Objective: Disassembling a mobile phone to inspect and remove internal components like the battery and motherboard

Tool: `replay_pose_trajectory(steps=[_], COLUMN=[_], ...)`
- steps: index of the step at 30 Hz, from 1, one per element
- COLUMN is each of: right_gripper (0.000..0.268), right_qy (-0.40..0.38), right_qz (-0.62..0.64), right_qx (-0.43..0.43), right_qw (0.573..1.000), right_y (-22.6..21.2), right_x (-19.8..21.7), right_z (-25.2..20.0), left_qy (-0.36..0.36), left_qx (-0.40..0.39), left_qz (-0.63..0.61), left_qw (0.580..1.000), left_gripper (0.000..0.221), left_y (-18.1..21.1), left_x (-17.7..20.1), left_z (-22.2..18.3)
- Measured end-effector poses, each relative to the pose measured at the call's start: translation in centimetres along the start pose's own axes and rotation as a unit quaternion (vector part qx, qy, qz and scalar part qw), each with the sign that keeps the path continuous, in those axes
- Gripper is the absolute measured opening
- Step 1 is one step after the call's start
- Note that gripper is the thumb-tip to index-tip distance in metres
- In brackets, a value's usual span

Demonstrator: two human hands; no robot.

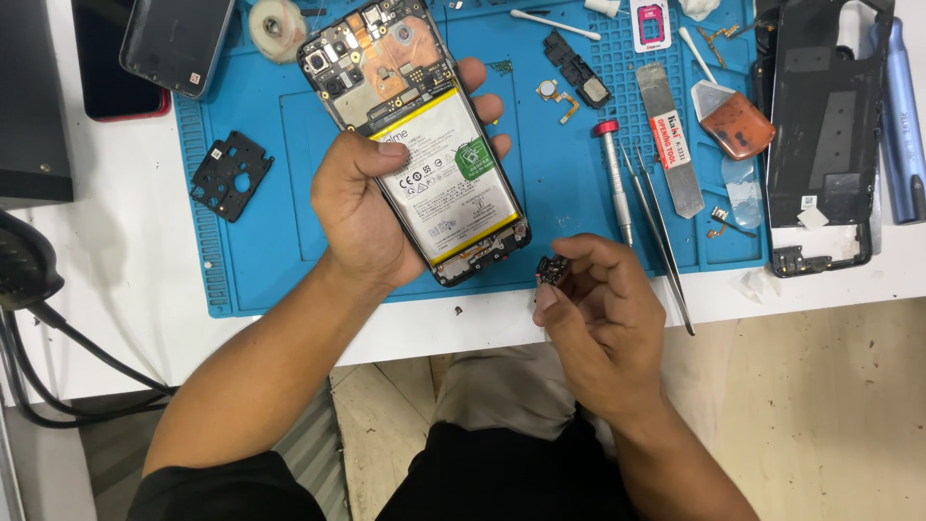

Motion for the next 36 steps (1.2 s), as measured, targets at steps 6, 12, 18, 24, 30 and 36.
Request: replay_pose_trajectory(steps=[6,12,18,24,30,36], right_gripper=[0.028,0.032,0.021,0.021,0.022,0.018], right_qy=[0.012,-0.007,-0.019,-0.061,-0.031,-0.049], right_qz=[0.006,0.019,-0.003,0.067,0.292,0.385], right_qx=[-0.024,-0.057,-0.132,-0.076,0.011,-0.085], right_qw=[1.0,0.998,0.991,0.993,0.956,0.917], right_y=[0.3,-0.3,-0.3,-0.3,2.2,2.5], right_x=[0.2,0.2,0.4,1.1,2.0,2.7], right_z=[-0.1,0.4,1.0,1.5,1.4,1.4], left_qy=[-0.017,-0.022,-0.013,0.029,-0.015,-0.203], left_qx=[-0.009,0.009,0.002,-0.039,-0.021,0.056], left_qz=[0.018,0.037,0.032,0.089,0.179,0.08], left_qw=[1.0,0.999,0.999,0.995,0.983,0.974], left_gripper=[0.071,0.071,0.075,0.066,0.072,0.076], left_y=[-0.4,-0.7,-0.6,-1.1,-1.1,2.8], left_x=[-0.1,-0.2,-1.1,-2.2,-3.6,-0.4], left_z=[0.0,0.0,-0.3,-0.6,-1.1,-0.9])
Point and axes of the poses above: each hand's wrist, its own z-axis towards the middle knuckle, its own x-axis out of the back of the hand, y = z × x, the point moved 2 cm from there along z, towards the middle knuckle, and after that the axes turned 12 degrees about -y, right-handed, at the moved point
